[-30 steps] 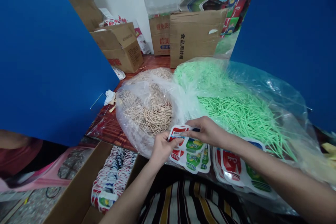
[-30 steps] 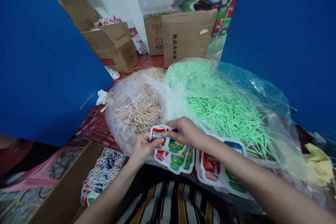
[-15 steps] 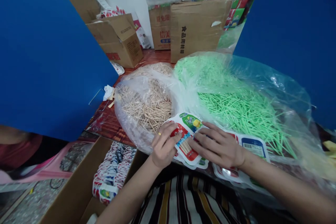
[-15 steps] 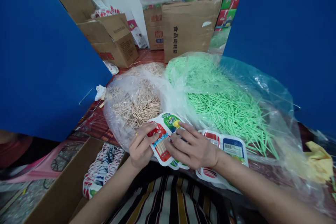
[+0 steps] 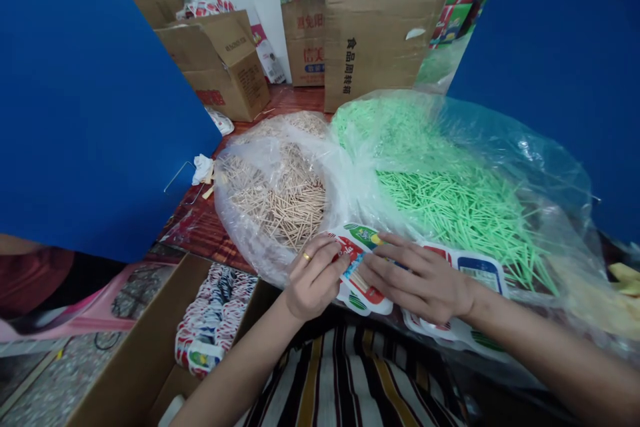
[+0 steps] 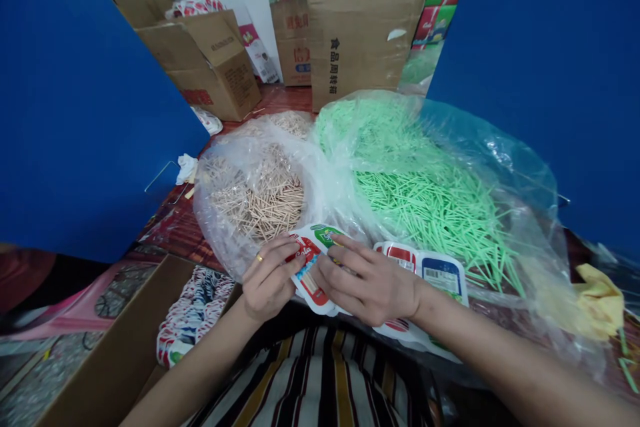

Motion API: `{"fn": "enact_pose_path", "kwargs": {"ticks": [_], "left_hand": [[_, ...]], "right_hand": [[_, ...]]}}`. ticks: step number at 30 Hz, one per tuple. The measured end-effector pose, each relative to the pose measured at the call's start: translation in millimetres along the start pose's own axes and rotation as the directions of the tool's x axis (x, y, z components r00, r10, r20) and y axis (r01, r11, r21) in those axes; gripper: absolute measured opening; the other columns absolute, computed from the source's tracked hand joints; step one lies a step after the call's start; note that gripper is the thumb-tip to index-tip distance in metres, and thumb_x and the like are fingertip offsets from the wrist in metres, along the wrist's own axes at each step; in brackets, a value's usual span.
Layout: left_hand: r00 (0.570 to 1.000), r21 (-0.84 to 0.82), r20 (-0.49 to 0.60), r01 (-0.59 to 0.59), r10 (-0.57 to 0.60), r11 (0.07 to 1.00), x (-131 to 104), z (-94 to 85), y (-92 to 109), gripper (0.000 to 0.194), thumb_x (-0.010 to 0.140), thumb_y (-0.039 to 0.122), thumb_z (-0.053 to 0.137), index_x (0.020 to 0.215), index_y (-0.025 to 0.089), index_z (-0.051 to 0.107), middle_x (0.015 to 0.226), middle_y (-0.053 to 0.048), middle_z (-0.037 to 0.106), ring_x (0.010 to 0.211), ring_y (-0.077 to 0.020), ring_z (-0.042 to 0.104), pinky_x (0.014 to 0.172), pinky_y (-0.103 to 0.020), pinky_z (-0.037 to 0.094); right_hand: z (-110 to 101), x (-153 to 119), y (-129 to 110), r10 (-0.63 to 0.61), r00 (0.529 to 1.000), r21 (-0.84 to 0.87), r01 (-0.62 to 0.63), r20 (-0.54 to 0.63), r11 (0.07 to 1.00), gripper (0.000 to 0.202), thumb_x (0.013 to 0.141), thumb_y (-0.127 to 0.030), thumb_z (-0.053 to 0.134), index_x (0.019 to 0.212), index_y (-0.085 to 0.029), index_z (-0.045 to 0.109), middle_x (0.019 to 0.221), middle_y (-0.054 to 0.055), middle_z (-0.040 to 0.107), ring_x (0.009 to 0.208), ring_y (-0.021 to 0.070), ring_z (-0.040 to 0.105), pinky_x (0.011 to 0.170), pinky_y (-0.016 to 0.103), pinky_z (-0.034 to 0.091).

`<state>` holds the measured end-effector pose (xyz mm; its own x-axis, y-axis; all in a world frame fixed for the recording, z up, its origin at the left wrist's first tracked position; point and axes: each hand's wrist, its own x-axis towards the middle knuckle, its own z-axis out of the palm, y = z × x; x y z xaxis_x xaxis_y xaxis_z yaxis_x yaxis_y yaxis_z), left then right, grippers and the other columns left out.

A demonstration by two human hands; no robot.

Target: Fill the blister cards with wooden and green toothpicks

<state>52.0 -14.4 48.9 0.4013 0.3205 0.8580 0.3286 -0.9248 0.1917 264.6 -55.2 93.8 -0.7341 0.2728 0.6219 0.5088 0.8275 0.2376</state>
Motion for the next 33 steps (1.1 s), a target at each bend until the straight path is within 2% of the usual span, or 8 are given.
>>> {"fn": "enact_pose_path", "kwargs": {"ticks": [8, 11, 13, 15, 18, 24, 29, 33], "left_hand": [[1.000, 0.012, 0.002, -0.004, 0.004, 1.000, -5.6, -0.4, 2.7, 0.024, 0.083, 0.006, 0.049, 0.097, 0.017, 0.065, 0.093, -0.010, 0.069, 0.097, -0.0210, 0.062, 0.087, -0.044, 0.054], [0.995, -0.033, 0.030, 0.099, -0.098, 0.995, -9.9, -5.1, 2.8, 0.027, 0.083, 0.004, 0.046, 0.097, 0.017, 0.065, 0.092, -0.009, 0.068, 0.092, -0.0196, 0.062, 0.084, -0.041, 0.054], [0.970, -0.103, 0.085, 0.234, -0.226, 0.967, -15.0, -11.5, 1.4, 0.027, 0.082, 0.003, 0.045, 0.094, 0.017, 0.065, 0.088, -0.008, 0.067, 0.086, -0.0179, 0.062, 0.078, -0.037, 0.054], [0.917, -0.178, 0.141, 0.394, -0.373, 0.902, -21.6, -19.4, -0.9, 0.025, 0.081, 0.002, 0.046, 0.089, 0.016, 0.065, 0.083, -0.007, 0.066, 0.080, -0.0163, 0.062, 0.073, -0.031, 0.052], [0.786, -0.252, 0.213, 0.618, -0.581, 0.744, -33.0, -30.7, -5.4, 0.019, 0.079, 0.003, 0.050, 0.081, 0.015, 0.065, 0.079, -0.005, 0.064, 0.076, -0.0153, 0.061, 0.070, -0.027, 0.048], [0.462, -0.315, 0.245, 0.869, -0.852, 0.381, -53.8, -41.4, -18.4, 0.013, 0.075, 0.019, 0.067, 0.065, 0.015, 0.059, 0.065, 0.000, 0.058, 0.065, -0.0134, 0.054, 0.063, -0.024, 0.042], [0.376, -0.384, 0.274, 0.887, -0.885, 0.258, -59.7, -44.0, -31.2, 0.013, 0.074, 0.021, 0.068, 0.064, 0.014, 0.061, 0.062, 0.002, 0.056, 0.061, -0.0121, 0.051, 0.059, -0.022, 0.040], [0.334, -0.412, 0.295, 0.890, -0.895, 0.196, -58.8, -44.7, -38.4, 0.013, 0.070, 0.022, 0.071, 0.063, 0.014, 0.063, 0.063, 0.001, 0.058, 0.062, -0.0127, 0.053, 0.060, -0.022, 0.042]], "right_hand": [[0.9, 1.7, 0.9, -0.031, 0.999, 0.000, 0.031, 0.009, 1.000, 0.027, 0.090, -0.010, 0.036, 0.098, -0.011, 0.062, 0.087, 0.008, 0.066, 0.090, 0.0191, 0.061, 0.097, 0.047, 0.047], [2.3, 3.5, 4.3, 0.043, 0.996, 0.095, -0.051, 0.082, 0.994, 0.022, 0.092, -0.026, 0.047, 0.102, -0.012, 0.061, 0.084, 0.007, 0.065, 0.087, 0.0183, 0.060, 0.092, 0.043, 0.049], [5.6, 9.7, 9.9, 0.154, 0.978, 0.273, -0.187, 0.141, 0.944, 0.035, 0.090, -0.043, 0.048, 0.102, -0.013, 0.061, 0.080, 0.007, 0.064, 0.082, 0.0172, 0.059, 0.082, 0.036, 0.051], [14.2, 19.3, 19.8, 0.316, 0.924, 0.446, -0.381, 0.214, 0.810, 0.038, 0.092, -0.046, 0.041, 0.097, -0.015, 0.063, 0.081, 0.007, 0.064, 0.078, 0.0154, 0.059, 0.073, 0.029, 0.050], [43.3, 36.5, 43.5, 0.528, 0.773, 0.461, -0.634, 0.352, 0.621, 0.031, 0.094, -0.035, 0.042, 0.088, -0.015, 0.066, 0.081, 0.006, 0.065, 0.073, 0.0136, 0.060, 0.067, 0.025, 0.045], [139.8, 72.2, 93.1, 0.516, 0.547, 0.099, -0.743, 0.659, 0.662, 0.018, 0.084, -0.021, 0.054, 0.085, -0.014, 0.070, 0.090, 0.007, 0.070, 0.084, 0.0162, 0.062, 0.075, 0.022, 0.041], [198.6, 100.8, 109.6, 0.599, 0.385, -0.090, -0.787, 0.702, 0.610, 0.021, 0.086, -0.020, 0.052, 0.083, -0.007, 0.069, 0.092, 0.016, 0.069, 0.091, 0.0217, 0.063, 0.079, 0.028, 0.043], [218.5, 114.5, 115.0, 0.568, 0.307, -0.120, -0.797, 0.764, 0.592, 0.025, 0.088, -0.033, 0.056, 0.098, -0.011, 0.063, 0.100, 0.007, 0.065, 0.090, 0.0176, 0.062, 0.081, 0.036, 0.050]]}}
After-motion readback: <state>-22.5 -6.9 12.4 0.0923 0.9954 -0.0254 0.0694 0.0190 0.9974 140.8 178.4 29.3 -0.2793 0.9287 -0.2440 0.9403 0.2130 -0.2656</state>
